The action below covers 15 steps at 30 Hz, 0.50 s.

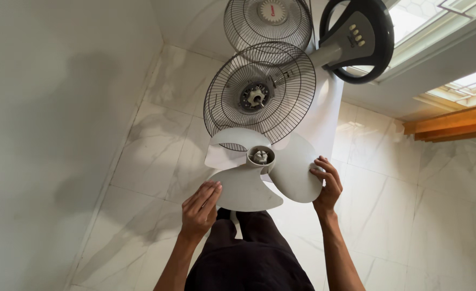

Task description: The person disassembles a standing electric fan by removing the front grille, fan blade, and central cap, then reassembles the components in reverse order. The person handles the fan blade, grille, and cap by hand, placing them on a white table during the process.

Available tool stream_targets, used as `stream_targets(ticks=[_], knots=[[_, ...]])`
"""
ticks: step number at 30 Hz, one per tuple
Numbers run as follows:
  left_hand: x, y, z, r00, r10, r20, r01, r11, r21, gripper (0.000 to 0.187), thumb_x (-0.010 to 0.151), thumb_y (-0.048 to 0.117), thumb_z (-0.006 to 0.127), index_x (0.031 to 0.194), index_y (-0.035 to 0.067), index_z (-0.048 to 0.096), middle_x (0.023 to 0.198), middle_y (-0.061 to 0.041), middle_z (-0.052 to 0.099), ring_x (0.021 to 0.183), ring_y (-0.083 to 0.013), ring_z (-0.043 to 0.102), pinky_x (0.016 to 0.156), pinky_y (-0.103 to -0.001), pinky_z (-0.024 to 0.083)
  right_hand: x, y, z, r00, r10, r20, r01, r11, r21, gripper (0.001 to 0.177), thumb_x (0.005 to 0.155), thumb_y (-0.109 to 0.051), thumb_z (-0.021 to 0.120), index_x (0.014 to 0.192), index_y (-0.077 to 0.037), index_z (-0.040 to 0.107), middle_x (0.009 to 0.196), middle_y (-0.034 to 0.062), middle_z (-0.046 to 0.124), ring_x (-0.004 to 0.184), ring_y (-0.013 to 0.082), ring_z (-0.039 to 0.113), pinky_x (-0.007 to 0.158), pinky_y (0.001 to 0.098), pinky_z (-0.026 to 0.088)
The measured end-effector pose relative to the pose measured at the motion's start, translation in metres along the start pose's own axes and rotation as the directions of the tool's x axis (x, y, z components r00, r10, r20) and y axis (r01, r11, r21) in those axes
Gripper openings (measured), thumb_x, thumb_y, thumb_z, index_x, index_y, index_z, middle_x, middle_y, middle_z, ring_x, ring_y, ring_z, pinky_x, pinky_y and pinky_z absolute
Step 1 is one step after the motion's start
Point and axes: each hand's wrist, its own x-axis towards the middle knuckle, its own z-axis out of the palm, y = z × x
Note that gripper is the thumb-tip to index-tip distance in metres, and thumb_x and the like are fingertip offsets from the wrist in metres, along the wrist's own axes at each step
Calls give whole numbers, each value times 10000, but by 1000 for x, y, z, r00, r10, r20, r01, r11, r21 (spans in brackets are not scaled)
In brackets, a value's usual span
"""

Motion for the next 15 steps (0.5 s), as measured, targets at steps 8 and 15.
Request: stream_targets(ticks=[8, 15], knots=[[-6, 2, -8, 997, 78, 25, -79, 997, 8, 301, 868, -110, 650, 1133, -2, 744, 1155, -106, 755, 1131, -298, 721, 997, -429, 617, -13, 4, 7, 996, 62, -59, -55, 992, 118, 113, 927, 70, 703, 901, -32, 662, 1227, 141, 707, 1358, 356, 602, 1131, 479, 565], [-3, -2, -2, 989, 85, 124, -77, 994, -73, 396, 854, -93, 654, 1224, 40, 708, 1302, -110, 698, 1279, -320, 634, 1119, -475, 528, -2, 18, 6, 990, 89, -106, -73, 987, 145, 176, 946, 78, 689, 837, -42, 620, 1187, 149, 715, 1343, 368, 613, 1083, 452, 602]])
